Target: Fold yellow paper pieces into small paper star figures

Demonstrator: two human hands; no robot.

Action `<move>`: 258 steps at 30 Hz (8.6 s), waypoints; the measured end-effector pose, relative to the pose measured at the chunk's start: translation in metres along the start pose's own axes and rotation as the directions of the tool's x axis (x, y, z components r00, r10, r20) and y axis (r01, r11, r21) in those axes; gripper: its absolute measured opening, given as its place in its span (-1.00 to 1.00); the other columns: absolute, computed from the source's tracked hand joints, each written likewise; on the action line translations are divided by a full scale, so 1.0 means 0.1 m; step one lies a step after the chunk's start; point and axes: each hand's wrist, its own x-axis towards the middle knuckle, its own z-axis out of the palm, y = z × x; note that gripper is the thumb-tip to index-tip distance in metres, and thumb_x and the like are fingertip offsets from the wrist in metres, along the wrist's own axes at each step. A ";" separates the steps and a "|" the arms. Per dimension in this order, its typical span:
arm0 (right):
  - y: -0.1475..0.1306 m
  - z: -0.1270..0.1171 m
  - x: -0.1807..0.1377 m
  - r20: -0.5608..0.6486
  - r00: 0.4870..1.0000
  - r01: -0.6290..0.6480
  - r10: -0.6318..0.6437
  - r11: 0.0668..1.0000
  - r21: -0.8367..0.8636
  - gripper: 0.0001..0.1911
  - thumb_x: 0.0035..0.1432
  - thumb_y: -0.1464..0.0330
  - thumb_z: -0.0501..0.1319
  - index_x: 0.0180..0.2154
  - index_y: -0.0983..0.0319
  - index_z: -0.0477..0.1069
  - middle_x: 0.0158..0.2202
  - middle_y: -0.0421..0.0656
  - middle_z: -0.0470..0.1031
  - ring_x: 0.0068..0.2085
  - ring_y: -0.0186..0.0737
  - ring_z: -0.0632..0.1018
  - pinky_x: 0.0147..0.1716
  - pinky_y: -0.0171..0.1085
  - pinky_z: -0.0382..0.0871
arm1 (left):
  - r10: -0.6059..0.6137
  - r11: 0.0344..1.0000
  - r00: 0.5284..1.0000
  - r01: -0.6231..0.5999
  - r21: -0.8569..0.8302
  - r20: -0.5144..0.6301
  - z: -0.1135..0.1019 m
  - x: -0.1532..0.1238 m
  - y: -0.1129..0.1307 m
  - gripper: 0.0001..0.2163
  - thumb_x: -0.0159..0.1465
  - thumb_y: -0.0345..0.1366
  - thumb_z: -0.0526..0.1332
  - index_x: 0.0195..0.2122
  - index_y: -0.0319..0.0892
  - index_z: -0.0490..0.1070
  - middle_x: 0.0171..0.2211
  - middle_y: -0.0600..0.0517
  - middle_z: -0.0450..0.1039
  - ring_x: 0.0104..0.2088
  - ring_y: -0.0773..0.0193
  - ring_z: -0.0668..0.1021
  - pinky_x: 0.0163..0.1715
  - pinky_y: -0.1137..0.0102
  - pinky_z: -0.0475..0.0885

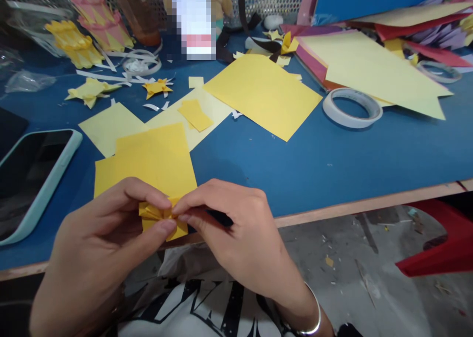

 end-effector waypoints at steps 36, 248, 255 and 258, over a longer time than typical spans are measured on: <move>-0.04 0.13 -0.01 -0.207 0.973 -0.122 0.103 0.989 -0.079 -0.85 -0.02 0.58 0.27 -0.50 0.23 0.45 -0.53 -0.34 0.55 -0.49 -0.51 0.53 -0.47 -0.60 0.42 | 0.017 0.999 0.998 -0.015 0.042 -0.066 0.05 0.00 -0.01 -0.82 0.14 -0.51 0.18 -0.42 -0.05 0.41 -0.51 0.27 0.46 -0.50 0.54 0.54 -0.50 0.75 0.45; 0.03 0.03 -0.01 0.126 0.972 -0.207 0.196 0.975 0.078 -0.62 0.01 0.64 0.12 -0.22 0.09 0.15 -0.49 -0.39 0.34 -0.46 -0.47 0.42 -0.49 -0.52 0.34 | 0.130 0.974 0.991 -0.131 0.186 0.014 0.04 -0.01 -0.05 -0.79 0.19 -0.49 0.14 -0.24 -0.01 0.38 -0.36 0.19 0.49 -0.38 0.45 0.58 -0.40 0.67 0.50; 0.02 0.02 -0.02 0.052 0.992 -0.119 0.112 0.975 0.186 -0.78 0.12 0.56 0.17 -0.25 0.14 0.30 -0.38 -0.35 0.42 -0.32 -0.50 0.49 -0.29 -0.54 0.41 | 0.090 0.995 0.996 -0.090 0.033 0.001 0.02 -0.02 -0.05 -0.75 0.19 -0.51 0.16 -0.25 0.05 0.37 -0.36 0.25 0.47 -0.36 0.51 0.56 -0.36 0.72 0.49; -0.01 0.01 -0.01 0.041 0.996 -0.080 0.074 0.980 0.181 -0.80 0.15 0.56 0.16 -0.27 0.15 0.42 -0.32 -0.33 0.51 -0.28 -0.52 0.53 -0.26 -0.58 0.41 | 0.082 0.997 0.995 -0.081 0.019 -0.052 0.02 -0.04 -0.03 -0.75 0.17 -0.54 0.15 -0.30 0.03 0.40 -0.38 0.24 0.46 -0.38 0.52 0.54 -0.38 0.73 0.47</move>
